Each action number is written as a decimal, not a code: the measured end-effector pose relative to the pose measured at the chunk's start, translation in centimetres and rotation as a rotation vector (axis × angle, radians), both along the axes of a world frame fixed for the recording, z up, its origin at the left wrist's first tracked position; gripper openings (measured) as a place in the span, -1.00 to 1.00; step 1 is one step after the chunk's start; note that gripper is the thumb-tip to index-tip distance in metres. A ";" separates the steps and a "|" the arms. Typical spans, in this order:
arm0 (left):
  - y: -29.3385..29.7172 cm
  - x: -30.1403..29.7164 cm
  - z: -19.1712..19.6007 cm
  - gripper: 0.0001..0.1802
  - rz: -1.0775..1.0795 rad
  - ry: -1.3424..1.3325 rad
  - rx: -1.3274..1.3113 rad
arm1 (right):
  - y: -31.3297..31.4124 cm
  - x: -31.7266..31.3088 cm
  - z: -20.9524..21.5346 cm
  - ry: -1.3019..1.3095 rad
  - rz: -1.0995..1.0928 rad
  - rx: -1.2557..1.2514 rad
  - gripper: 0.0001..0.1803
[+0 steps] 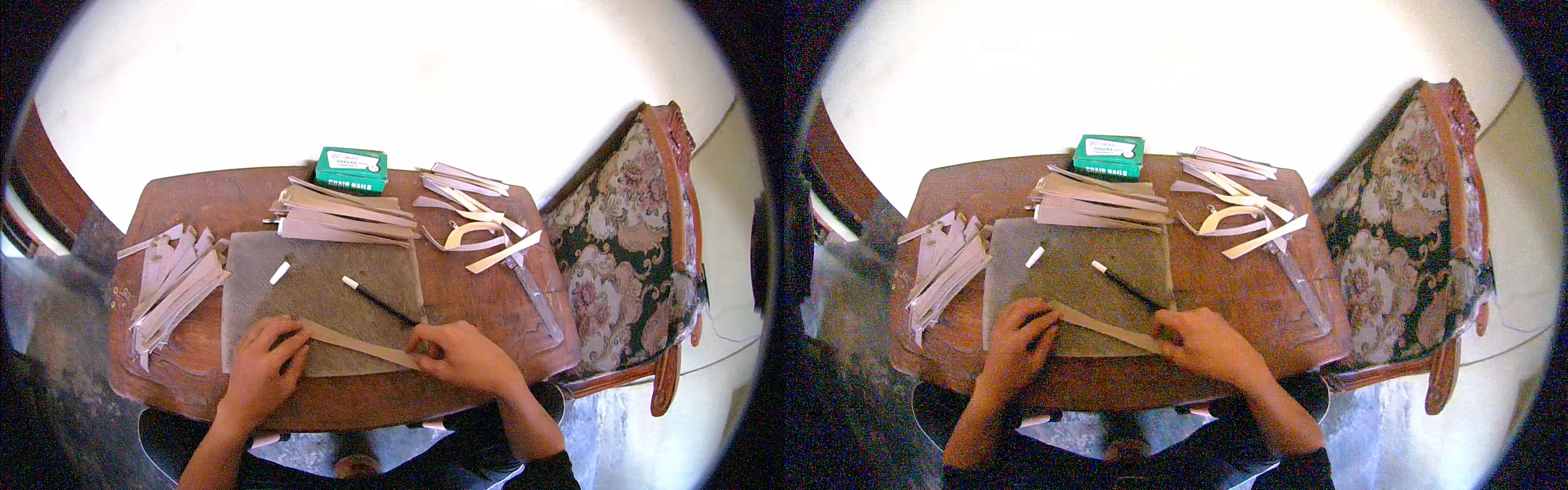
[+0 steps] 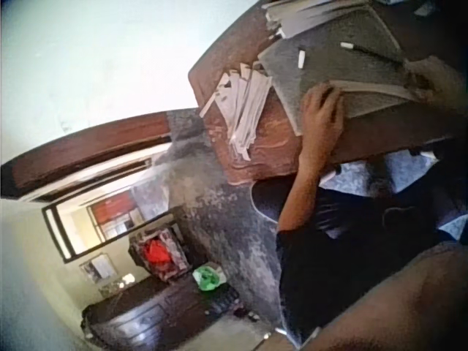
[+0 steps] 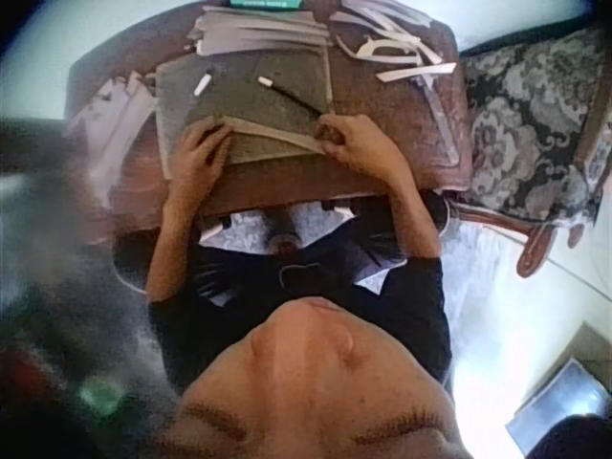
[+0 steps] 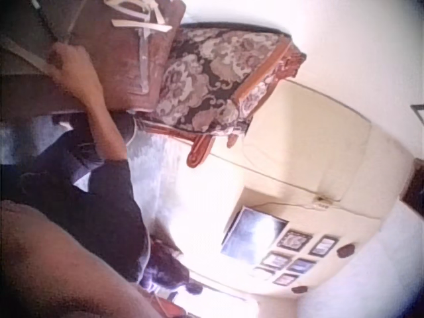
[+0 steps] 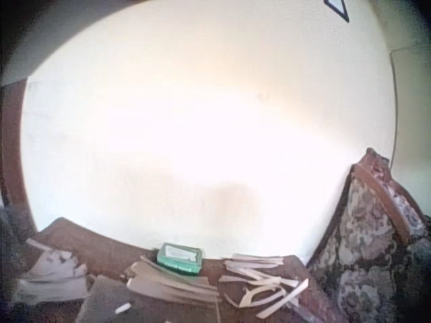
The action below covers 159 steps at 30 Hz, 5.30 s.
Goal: The person marks lines on small rectangular wooden pieces using a pencil. They pick up each piece from a pile, place it on a grey mat, draw a line, and then set it aside.
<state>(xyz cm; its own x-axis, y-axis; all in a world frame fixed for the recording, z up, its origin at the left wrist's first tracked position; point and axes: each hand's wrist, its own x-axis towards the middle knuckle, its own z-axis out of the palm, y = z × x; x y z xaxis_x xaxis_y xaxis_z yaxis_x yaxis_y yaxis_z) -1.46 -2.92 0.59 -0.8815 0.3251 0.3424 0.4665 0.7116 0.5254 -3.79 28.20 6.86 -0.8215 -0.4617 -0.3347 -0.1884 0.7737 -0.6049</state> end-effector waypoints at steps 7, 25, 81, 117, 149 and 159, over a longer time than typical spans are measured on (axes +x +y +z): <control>0.1 0.0 0.6 -0.64 -0.023 -0.033 -0.010 | -0.5 0.2 0.1 0.224 -0.032 -0.041 -0.75; 0.4 0.1 0.0 -0.63 0.023 0.091 -0.045 | -3.3 -2.3 -0.5 0.361 -0.230 -0.030 -0.81; 0.4 -0.4 -0.7 -0.65 0.029 0.128 -0.031 | -9.3 -4.4 -6.7 0.283 -0.101 -0.615 -0.78; 0.6 -0.4 -1.1 -0.66 0.029 0.155 -0.054 | -9.3 -4.4 -7.1 0.303 -0.102 -0.601 -0.77; 0.7 -0.3 -0.9 -0.64 0.048 0.145 -0.067 | -9.0 -4.4 -7.0 0.340 -0.086 -0.590 -0.74; 0.7 -0.3 -0.9 -0.63 0.052 0.132 -0.081 | -9.0 -4.6 -6.9 0.351 -0.061 -0.559 -0.74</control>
